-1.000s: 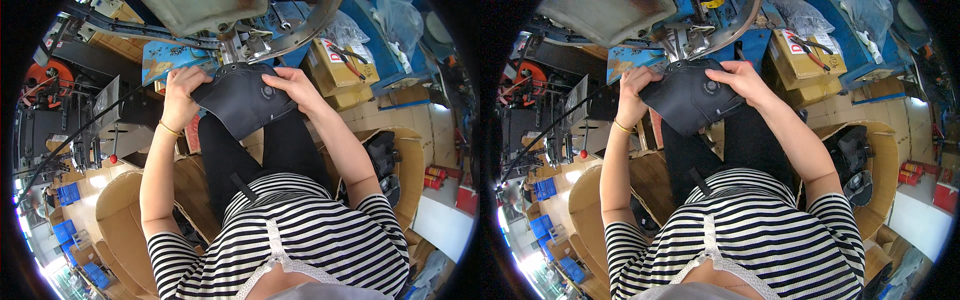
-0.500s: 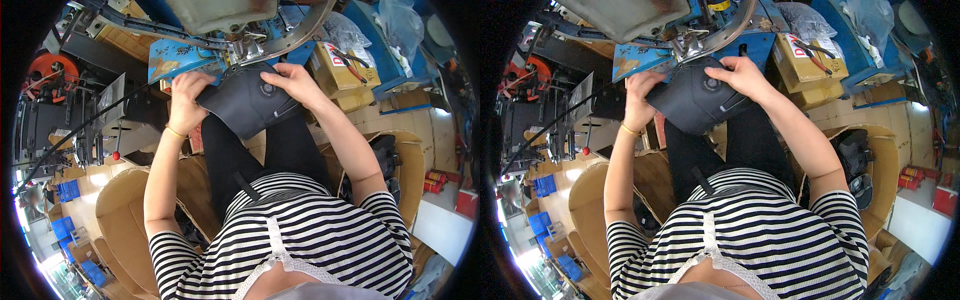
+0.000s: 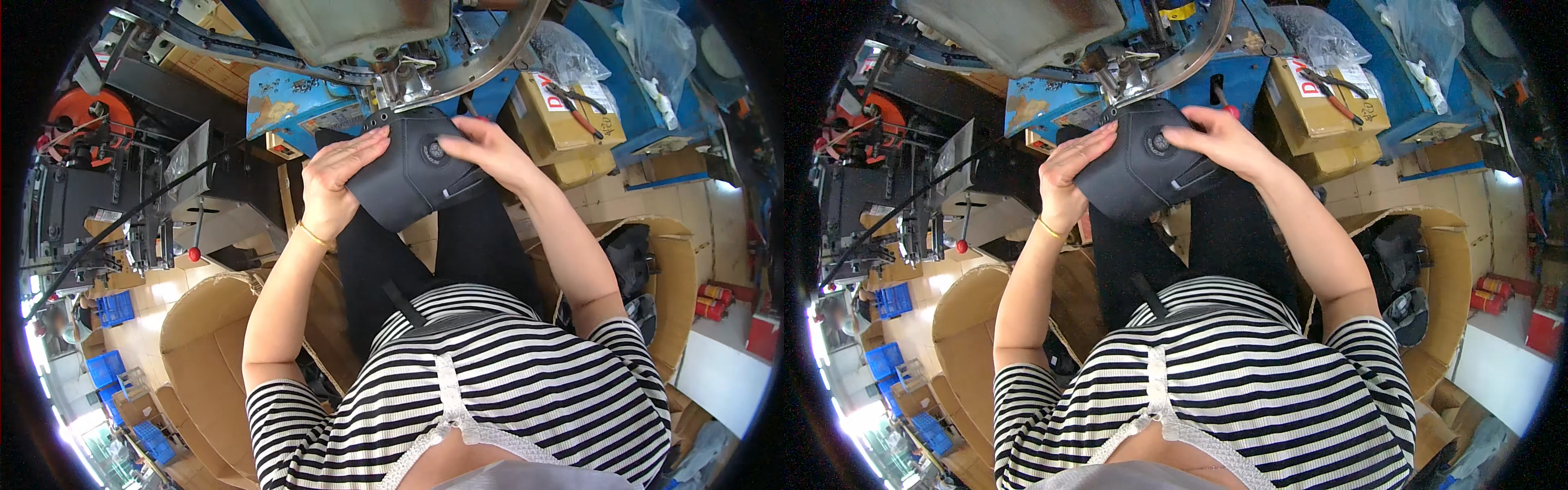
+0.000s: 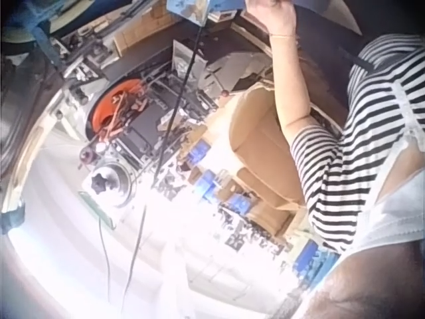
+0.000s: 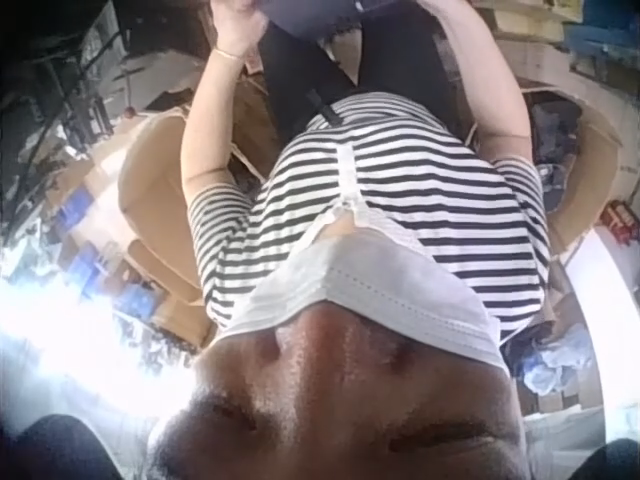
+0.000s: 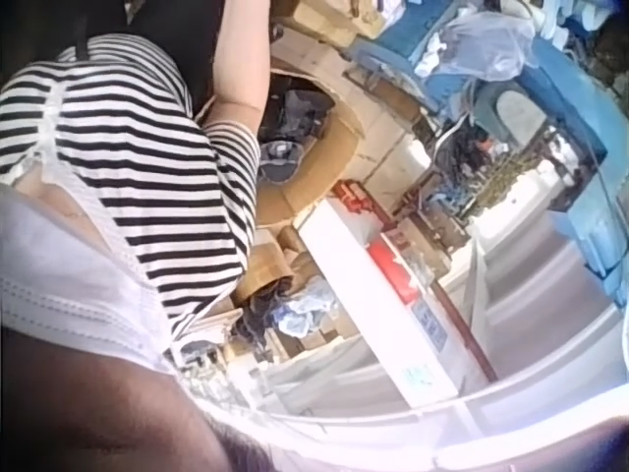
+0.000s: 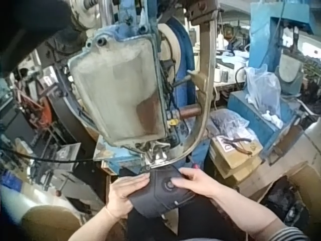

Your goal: Inspecting, stretching, and preparing shoe upper leather components near a lasting machinery unit.

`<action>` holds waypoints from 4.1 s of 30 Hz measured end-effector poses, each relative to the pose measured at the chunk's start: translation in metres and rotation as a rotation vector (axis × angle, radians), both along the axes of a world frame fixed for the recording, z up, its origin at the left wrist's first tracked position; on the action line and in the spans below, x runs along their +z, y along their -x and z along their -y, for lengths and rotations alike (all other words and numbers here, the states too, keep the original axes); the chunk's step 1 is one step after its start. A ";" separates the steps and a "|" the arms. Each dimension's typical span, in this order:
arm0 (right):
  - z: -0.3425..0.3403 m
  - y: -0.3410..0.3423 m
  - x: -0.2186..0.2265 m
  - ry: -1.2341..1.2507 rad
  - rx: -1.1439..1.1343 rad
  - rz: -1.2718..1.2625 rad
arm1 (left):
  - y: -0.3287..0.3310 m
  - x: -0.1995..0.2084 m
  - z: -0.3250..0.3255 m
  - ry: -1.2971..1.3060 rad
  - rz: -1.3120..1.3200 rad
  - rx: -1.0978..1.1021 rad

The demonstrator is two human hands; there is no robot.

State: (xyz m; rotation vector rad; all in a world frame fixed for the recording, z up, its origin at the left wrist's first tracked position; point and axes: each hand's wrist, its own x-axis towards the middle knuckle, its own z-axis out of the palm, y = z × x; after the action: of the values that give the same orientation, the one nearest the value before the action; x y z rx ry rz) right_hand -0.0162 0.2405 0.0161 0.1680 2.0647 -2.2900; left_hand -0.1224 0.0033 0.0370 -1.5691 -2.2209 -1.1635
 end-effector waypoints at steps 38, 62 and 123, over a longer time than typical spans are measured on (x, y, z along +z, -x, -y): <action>0.031 -0.007 -0.010 0.044 -0.183 -0.076 | -0.004 -0.004 0.015 -0.008 0.184 0.094; 0.039 0.005 0.006 0.024 -0.160 0.100 | -0.012 0.009 0.026 -0.028 0.414 0.157; -0.070 -0.403 -0.435 0.443 -1.089 1.085 | -0.065 -0.128 0.396 1.105 0.237 1.313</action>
State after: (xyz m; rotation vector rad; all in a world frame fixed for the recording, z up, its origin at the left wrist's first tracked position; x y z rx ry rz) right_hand 0.3869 0.3110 -0.4193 2.2710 0.8809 -2.0071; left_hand -0.0574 -0.3926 -0.0913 0.2790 -3.2087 0.3482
